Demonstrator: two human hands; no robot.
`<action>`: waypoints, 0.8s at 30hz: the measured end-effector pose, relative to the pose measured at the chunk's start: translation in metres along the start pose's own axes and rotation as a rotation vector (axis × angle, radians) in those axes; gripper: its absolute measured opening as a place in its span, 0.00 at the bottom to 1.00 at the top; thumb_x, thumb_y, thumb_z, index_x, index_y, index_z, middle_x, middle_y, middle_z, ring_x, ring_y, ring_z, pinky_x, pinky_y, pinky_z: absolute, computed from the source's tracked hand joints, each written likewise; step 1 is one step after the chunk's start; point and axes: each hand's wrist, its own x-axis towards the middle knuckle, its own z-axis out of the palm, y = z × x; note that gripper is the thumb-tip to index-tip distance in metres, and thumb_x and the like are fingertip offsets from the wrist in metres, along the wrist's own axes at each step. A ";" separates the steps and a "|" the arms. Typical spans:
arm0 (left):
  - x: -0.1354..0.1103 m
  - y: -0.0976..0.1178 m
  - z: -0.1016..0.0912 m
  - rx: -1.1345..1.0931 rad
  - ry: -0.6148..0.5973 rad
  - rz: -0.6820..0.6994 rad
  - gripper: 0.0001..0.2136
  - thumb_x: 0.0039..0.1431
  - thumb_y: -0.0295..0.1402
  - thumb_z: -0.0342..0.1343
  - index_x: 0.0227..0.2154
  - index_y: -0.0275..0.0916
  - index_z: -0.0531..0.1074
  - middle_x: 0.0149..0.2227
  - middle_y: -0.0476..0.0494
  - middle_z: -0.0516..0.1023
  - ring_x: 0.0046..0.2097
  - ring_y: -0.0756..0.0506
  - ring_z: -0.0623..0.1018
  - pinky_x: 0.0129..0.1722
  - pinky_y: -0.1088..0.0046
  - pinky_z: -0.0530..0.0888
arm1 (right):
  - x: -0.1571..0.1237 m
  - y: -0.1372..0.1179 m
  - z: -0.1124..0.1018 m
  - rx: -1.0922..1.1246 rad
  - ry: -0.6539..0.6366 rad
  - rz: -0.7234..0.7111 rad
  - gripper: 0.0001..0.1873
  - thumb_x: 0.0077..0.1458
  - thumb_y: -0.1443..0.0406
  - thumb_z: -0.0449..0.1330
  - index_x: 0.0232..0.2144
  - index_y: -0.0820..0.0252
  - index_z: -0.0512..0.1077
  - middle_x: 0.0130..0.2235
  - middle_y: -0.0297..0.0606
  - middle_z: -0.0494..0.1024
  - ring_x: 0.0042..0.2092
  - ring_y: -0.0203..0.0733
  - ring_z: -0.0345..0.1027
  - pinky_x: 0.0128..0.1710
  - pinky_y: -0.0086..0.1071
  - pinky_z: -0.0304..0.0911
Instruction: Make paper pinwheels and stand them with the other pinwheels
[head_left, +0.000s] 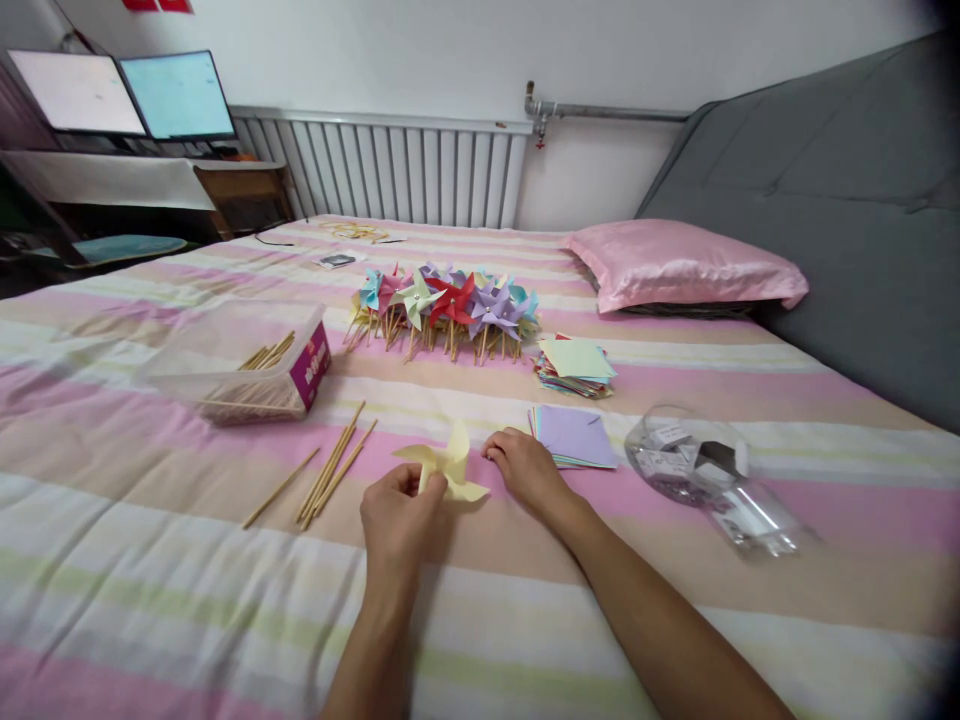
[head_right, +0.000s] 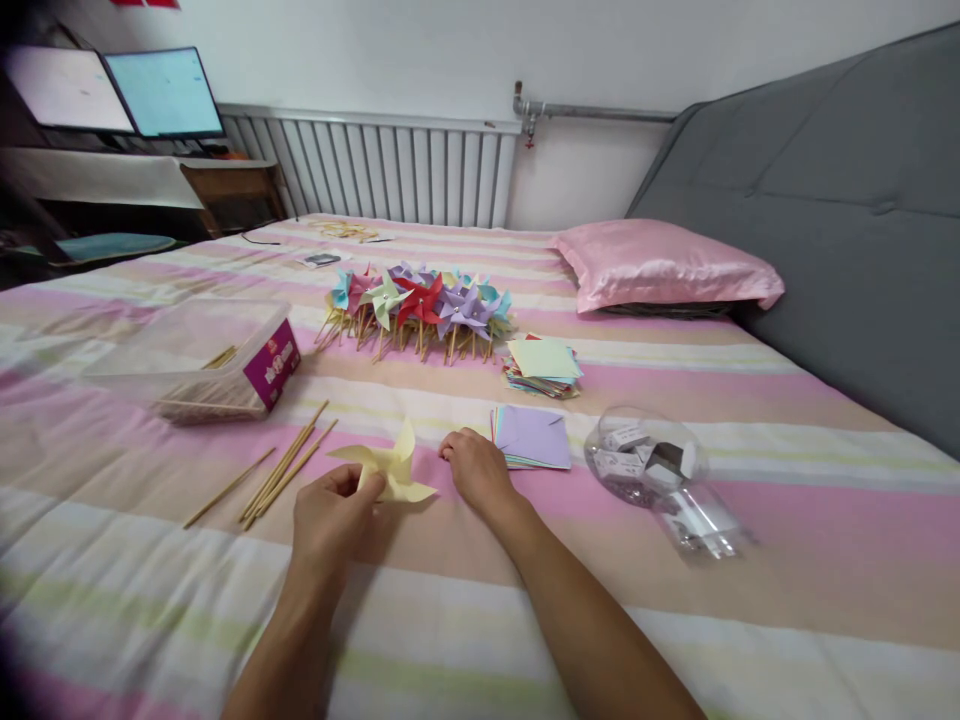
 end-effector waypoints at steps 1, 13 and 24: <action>0.000 0.000 0.000 -0.001 -0.005 0.004 0.08 0.40 0.36 0.54 0.16 0.37 0.71 0.16 0.50 0.67 0.20 0.50 0.67 0.18 0.77 0.58 | 0.000 0.001 0.000 0.001 -0.011 -0.008 0.14 0.59 0.69 0.49 0.32 0.58 0.75 0.36 0.39 0.77 0.39 0.38 0.69 0.38 0.28 0.58; -0.001 0.000 0.000 -0.018 -0.010 0.001 0.07 0.39 0.35 0.54 0.17 0.36 0.71 0.16 0.51 0.67 0.20 0.50 0.66 0.18 0.77 0.57 | -0.001 0.004 -0.002 0.196 0.042 -0.023 0.14 0.53 0.75 0.50 0.38 0.60 0.72 0.34 0.38 0.77 0.37 0.37 0.71 0.39 0.29 0.61; 0.000 -0.003 0.000 -0.036 -0.024 0.001 0.08 0.40 0.35 0.54 0.18 0.36 0.73 0.16 0.50 0.69 0.20 0.50 0.66 0.18 0.77 0.57 | -0.008 -0.001 -0.013 0.071 -0.004 0.047 0.07 0.48 0.69 0.57 0.29 0.59 0.76 0.30 0.36 0.80 0.33 0.39 0.72 0.33 0.29 0.59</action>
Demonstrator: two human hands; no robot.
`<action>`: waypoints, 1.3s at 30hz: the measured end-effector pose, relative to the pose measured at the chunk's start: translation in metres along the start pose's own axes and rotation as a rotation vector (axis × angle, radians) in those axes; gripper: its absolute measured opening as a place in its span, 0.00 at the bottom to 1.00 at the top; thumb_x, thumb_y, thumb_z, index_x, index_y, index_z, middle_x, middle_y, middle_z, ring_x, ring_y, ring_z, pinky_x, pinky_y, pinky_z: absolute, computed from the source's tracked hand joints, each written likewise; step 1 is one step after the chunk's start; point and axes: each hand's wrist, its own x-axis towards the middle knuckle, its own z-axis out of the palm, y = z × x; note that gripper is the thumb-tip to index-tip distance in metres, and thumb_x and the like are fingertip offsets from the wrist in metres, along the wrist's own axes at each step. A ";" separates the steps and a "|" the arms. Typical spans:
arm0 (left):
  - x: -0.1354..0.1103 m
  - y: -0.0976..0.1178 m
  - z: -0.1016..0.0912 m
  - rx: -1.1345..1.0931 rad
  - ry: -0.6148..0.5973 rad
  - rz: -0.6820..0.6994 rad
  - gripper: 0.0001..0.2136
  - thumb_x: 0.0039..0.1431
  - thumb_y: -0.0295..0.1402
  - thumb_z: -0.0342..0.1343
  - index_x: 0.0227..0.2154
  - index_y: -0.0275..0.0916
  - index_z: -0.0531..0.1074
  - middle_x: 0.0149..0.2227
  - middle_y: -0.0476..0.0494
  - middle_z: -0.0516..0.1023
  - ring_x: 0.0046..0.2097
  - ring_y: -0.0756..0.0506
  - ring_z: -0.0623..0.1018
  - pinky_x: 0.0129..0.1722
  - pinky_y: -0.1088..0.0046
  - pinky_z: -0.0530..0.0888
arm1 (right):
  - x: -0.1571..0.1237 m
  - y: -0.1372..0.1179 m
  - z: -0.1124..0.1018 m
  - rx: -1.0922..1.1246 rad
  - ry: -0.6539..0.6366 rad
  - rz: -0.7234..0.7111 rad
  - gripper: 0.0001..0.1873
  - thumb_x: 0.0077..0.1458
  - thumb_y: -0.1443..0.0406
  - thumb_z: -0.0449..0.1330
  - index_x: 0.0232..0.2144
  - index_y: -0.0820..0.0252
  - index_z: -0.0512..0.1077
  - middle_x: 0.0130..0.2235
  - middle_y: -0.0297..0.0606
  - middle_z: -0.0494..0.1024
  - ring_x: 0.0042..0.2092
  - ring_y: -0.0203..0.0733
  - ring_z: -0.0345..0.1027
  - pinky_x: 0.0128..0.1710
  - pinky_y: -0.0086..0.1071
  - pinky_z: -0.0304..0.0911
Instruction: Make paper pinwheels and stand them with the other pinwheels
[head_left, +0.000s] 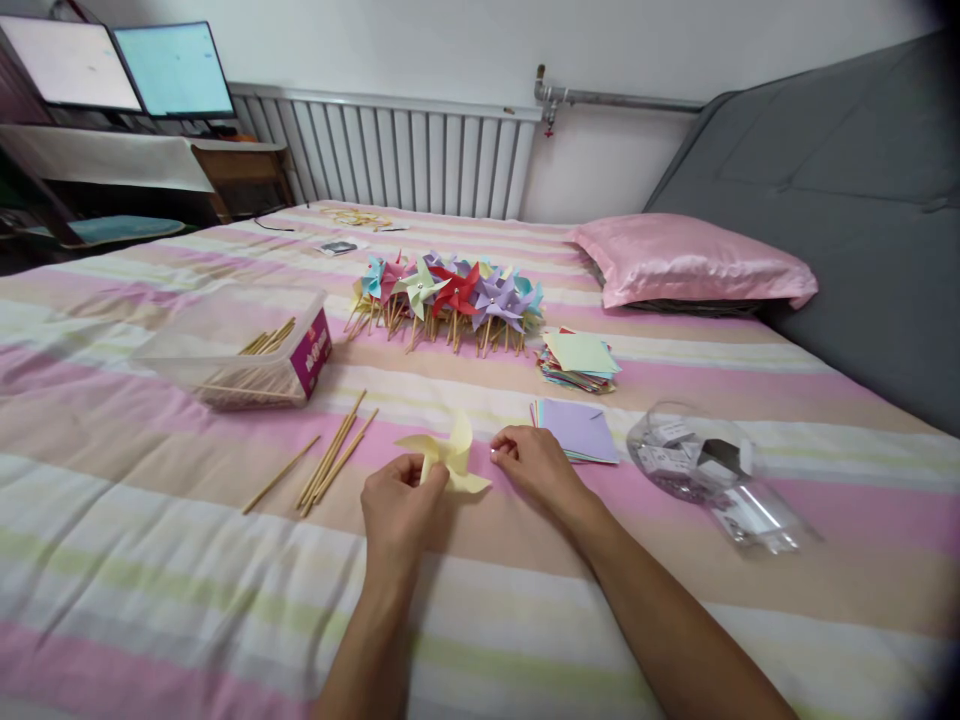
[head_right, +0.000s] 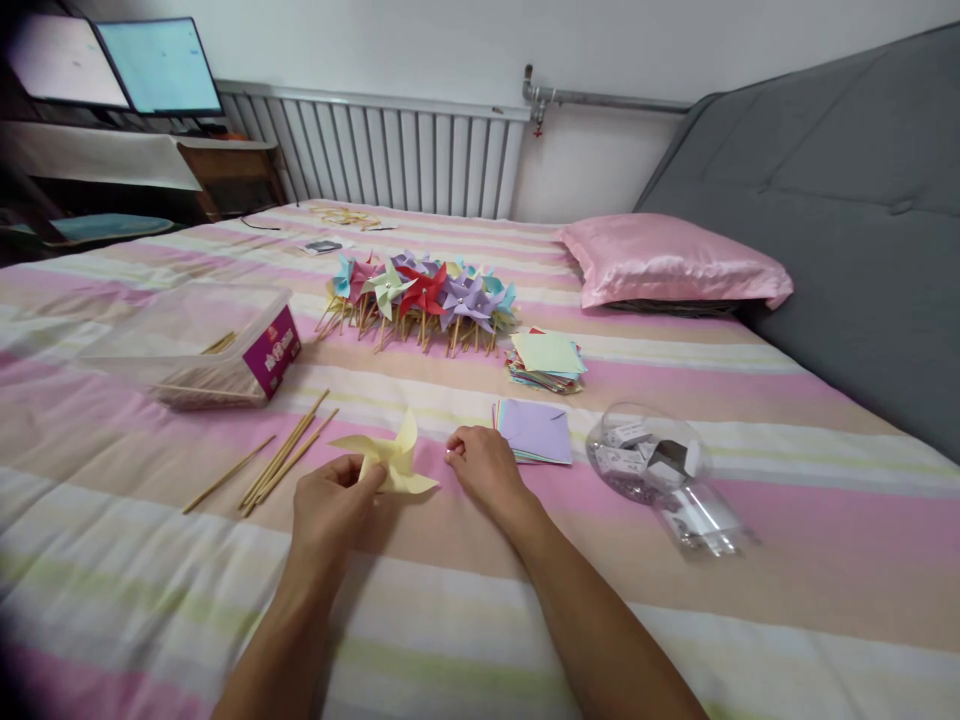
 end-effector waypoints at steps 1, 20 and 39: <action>0.000 0.000 0.000 -0.012 -0.004 -0.005 0.08 0.40 0.35 0.55 0.18 0.35 0.73 0.16 0.50 0.69 0.20 0.50 0.66 0.18 0.77 0.57 | 0.000 -0.002 0.001 -0.032 0.000 0.003 0.08 0.49 0.70 0.57 0.28 0.58 0.76 0.30 0.36 0.80 0.33 0.40 0.72 0.33 0.29 0.59; -0.006 0.010 0.005 -0.516 -0.017 -0.139 0.11 0.39 0.37 0.64 0.22 0.33 0.73 0.18 0.53 0.69 0.21 0.55 0.65 0.21 0.80 0.59 | -0.027 -0.047 -0.035 0.781 0.052 -0.091 0.04 0.51 0.63 0.59 0.29 0.59 0.70 0.27 0.31 0.71 0.27 0.33 0.63 0.28 0.27 0.58; -0.011 0.013 0.000 -0.688 -0.229 -0.017 0.09 0.41 0.34 0.66 0.23 0.34 0.76 0.20 0.50 0.74 0.23 0.54 0.68 0.25 0.80 0.62 | -0.037 -0.060 -0.010 0.549 0.266 -0.218 0.03 0.50 0.64 0.64 0.29 0.52 0.78 0.30 0.32 0.62 0.35 0.37 0.60 0.37 0.31 0.58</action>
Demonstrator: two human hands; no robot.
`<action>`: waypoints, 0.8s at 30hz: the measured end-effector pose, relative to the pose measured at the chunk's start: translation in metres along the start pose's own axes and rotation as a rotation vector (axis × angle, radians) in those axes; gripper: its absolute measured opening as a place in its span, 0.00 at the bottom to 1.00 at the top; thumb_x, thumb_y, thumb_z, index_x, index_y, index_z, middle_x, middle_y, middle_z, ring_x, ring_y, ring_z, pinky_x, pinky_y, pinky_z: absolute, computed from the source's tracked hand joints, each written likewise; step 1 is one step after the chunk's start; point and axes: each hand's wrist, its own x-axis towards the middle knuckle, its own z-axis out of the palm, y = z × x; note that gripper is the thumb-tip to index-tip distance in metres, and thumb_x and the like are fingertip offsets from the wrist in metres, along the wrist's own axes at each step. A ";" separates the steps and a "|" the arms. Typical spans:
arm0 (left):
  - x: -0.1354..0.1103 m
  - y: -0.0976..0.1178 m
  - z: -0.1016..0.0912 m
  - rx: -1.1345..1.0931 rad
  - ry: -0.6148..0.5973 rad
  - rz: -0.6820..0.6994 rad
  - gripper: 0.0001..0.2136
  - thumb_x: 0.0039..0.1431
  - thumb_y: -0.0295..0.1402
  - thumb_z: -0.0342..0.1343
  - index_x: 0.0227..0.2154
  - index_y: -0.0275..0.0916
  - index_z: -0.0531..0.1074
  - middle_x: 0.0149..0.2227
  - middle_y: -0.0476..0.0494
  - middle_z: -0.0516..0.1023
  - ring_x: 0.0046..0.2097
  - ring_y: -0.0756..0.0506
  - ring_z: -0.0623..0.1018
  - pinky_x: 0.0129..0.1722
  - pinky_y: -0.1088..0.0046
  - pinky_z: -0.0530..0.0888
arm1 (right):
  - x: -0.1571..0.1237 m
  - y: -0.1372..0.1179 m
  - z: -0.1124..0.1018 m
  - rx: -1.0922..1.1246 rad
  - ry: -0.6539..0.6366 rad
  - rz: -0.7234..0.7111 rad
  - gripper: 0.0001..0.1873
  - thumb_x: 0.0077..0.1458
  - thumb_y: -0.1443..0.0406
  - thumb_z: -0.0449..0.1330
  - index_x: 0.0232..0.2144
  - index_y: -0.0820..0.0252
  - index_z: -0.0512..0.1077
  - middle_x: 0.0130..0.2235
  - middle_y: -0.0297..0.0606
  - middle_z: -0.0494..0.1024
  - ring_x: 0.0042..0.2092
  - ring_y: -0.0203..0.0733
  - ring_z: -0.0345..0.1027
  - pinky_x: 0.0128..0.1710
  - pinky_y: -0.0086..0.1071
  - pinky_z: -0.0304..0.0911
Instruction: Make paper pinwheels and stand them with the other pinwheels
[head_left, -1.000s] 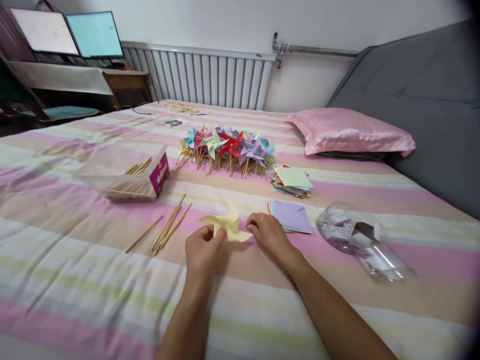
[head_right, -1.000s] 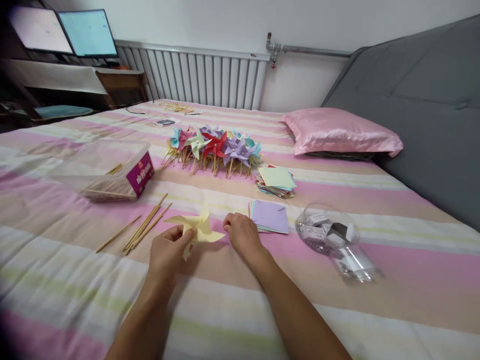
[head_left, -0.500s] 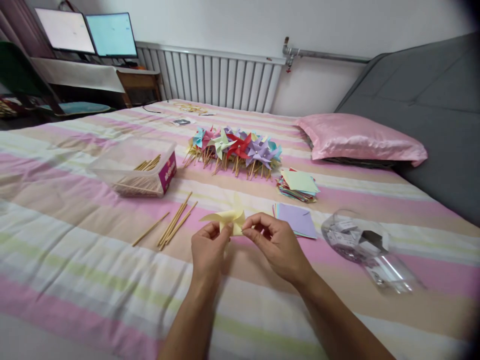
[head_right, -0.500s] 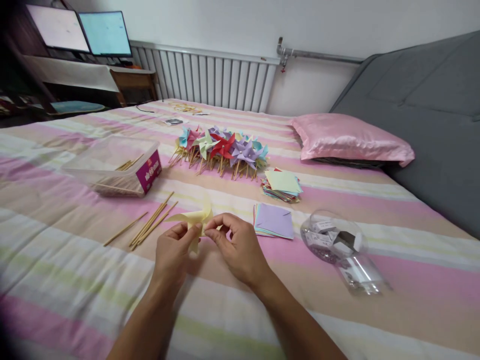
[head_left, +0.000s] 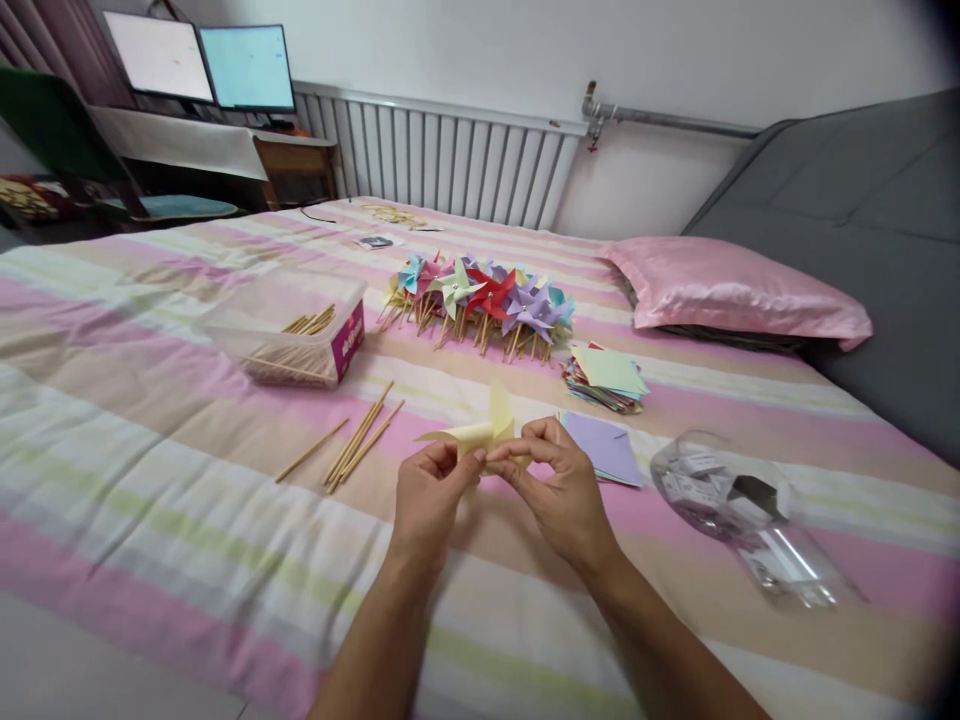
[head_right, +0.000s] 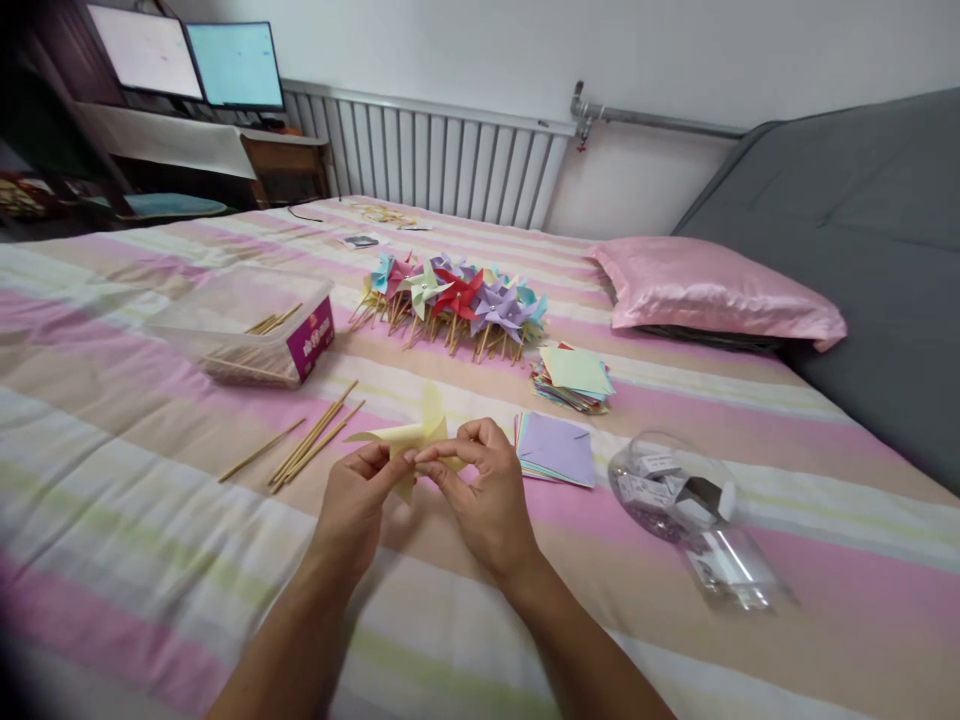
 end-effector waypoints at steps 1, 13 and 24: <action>0.000 0.001 -0.001 -0.014 -0.010 -0.008 0.09 0.41 0.34 0.66 0.24 0.34 0.76 0.21 0.49 0.75 0.24 0.54 0.69 0.25 0.80 0.63 | 0.000 0.000 0.000 0.005 0.003 0.009 0.03 0.49 0.64 0.64 0.29 0.52 0.78 0.29 0.32 0.62 0.35 0.37 0.60 0.36 0.31 0.58; 0.000 0.002 -0.002 0.002 -0.014 0.013 0.10 0.40 0.34 0.67 0.25 0.33 0.78 0.22 0.47 0.75 0.25 0.53 0.70 0.25 0.80 0.64 | 0.000 -0.003 -0.001 -0.062 0.016 0.027 0.03 0.50 0.63 0.63 0.29 0.55 0.78 0.31 0.34 0.65 0.36 0.38 0.62 0.38 0.33 0.59; -0.001 0.004 0.002 0.025 -0.017 0.072 0.08 0.40 0.33 0.66 0.24 0.34 0.78 0.24 0.45 0.78 0.27 0.50 0.74 0.29 0.76 0.68 | 0.000 -0.006 0.000 -0.099 -0.018 0.075 0.04 0.51 0.62 0.60 0.27 0.56 0.73 0.40 0.39 0.75 0.48 0.48 0.64 0.52 0.44 0.53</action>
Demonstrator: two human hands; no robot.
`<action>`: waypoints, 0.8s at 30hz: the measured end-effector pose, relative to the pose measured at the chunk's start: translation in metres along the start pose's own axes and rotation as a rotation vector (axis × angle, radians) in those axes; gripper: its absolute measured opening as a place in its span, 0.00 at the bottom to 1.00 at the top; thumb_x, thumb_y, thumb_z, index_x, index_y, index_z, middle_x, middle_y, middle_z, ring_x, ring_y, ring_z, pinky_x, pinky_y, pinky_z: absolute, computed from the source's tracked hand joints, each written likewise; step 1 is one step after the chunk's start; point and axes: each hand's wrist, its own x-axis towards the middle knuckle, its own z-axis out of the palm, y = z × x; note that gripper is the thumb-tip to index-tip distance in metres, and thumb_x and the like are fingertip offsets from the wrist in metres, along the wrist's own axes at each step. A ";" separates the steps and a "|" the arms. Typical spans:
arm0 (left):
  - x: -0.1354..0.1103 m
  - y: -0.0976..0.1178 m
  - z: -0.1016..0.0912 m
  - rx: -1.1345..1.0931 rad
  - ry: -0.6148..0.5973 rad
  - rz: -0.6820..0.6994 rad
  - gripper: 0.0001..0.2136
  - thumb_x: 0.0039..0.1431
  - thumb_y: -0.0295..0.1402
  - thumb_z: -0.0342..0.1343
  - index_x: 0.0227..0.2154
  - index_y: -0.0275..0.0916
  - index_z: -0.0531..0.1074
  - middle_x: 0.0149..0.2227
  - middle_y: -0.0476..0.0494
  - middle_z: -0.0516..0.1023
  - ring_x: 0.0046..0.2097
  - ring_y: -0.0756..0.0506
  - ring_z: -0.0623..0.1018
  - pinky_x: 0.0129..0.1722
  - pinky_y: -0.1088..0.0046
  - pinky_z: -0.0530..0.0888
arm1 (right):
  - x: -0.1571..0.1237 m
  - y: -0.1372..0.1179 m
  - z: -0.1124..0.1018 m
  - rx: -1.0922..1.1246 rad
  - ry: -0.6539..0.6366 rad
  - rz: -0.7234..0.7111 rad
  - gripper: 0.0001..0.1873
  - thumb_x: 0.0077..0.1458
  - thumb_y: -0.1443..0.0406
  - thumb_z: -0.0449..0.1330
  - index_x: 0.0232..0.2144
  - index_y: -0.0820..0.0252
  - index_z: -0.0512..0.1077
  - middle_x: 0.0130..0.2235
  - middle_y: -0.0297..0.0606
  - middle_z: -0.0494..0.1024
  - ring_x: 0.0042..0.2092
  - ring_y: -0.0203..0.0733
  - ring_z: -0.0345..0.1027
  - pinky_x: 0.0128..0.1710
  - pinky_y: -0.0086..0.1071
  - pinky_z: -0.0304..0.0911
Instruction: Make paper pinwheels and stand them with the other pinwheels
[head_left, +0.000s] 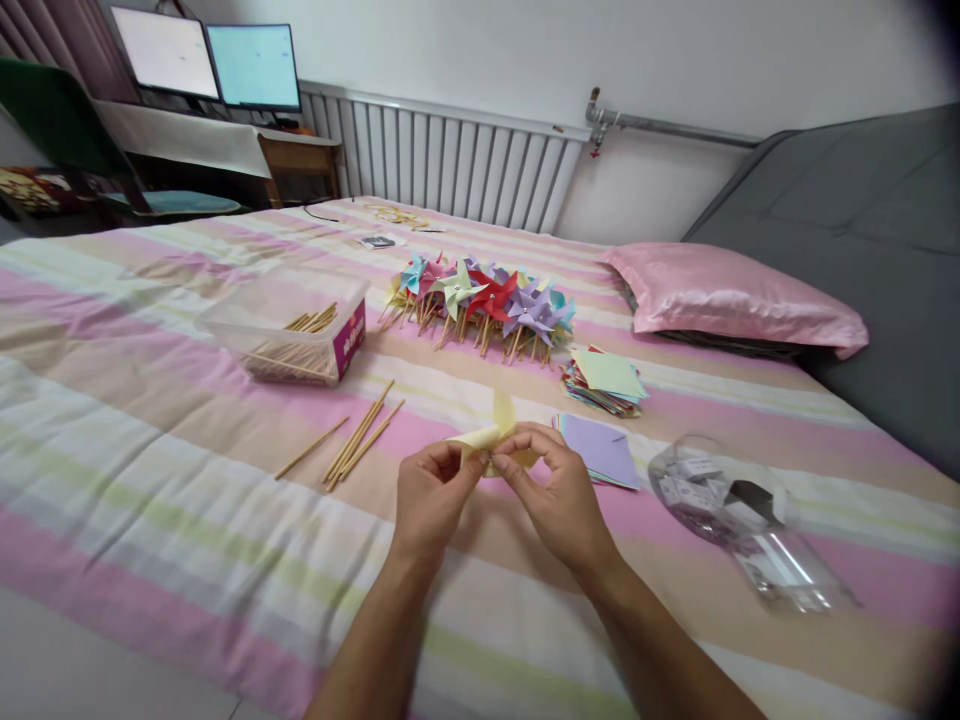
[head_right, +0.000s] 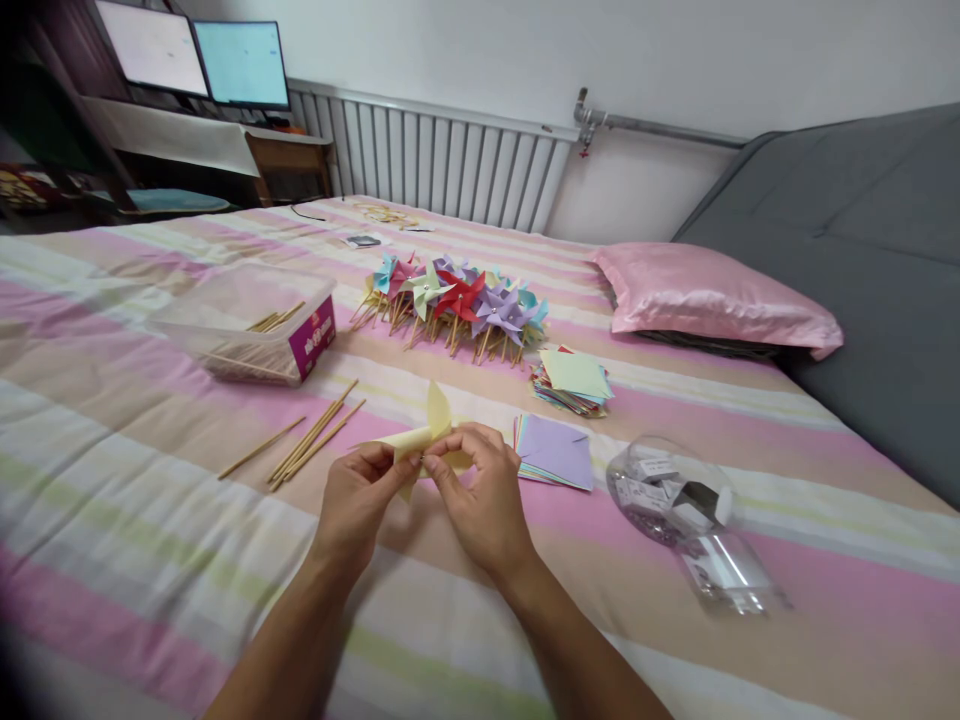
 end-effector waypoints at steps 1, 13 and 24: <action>0.000 0.000 0.000 -0.001 0.004 0.006 0.08 0.40 0.33 0.66 0.23 0.34 0.78 0.23 0.46 0.77 0.26 0.50 0.73 0.28 0.77 0.68 | 0.000 0.000 0.001 0.018 -0.013 0.015 0.05 0.52 0.62 0.60 0.28 0.56 0.72 0.37 0.38 0.76 0.45 0.46 0.65 0.50 0.43 0.54; -0.003 0.000 -0.001 0.080 0.024 0.010 0.12 0.42 0.36 0.65 0.17 0.34 0.71 0.18 0.52 0.67 0.21 0.55 0.63 0.21 0.80 0.59 | -0.001 0.000 0.007 0.166 -0.005 0.039 0.07 0.52 0.61 0.59 0.28 0.58 0.66 0.30 0.33 0.72 0.36 0.38 0.66 0.38 0.31 0.61; -0.001 -0.002 -0.001 0.097 0.015 0.024 0.09 0.42 0.36 0.65 0.22 0.33 0.76 0.23 0.46 0.76 0.25 0.50 0.72 0.25 0.77 0.66 | 0.002 0.001 0.006 0.430 -0.101 0.210 0.21 0.49 0.58 0.62 0.45 0.59 0.66 0.38 0.40 0.77 0.43 0.45 0.71 0.44 0.37 0.64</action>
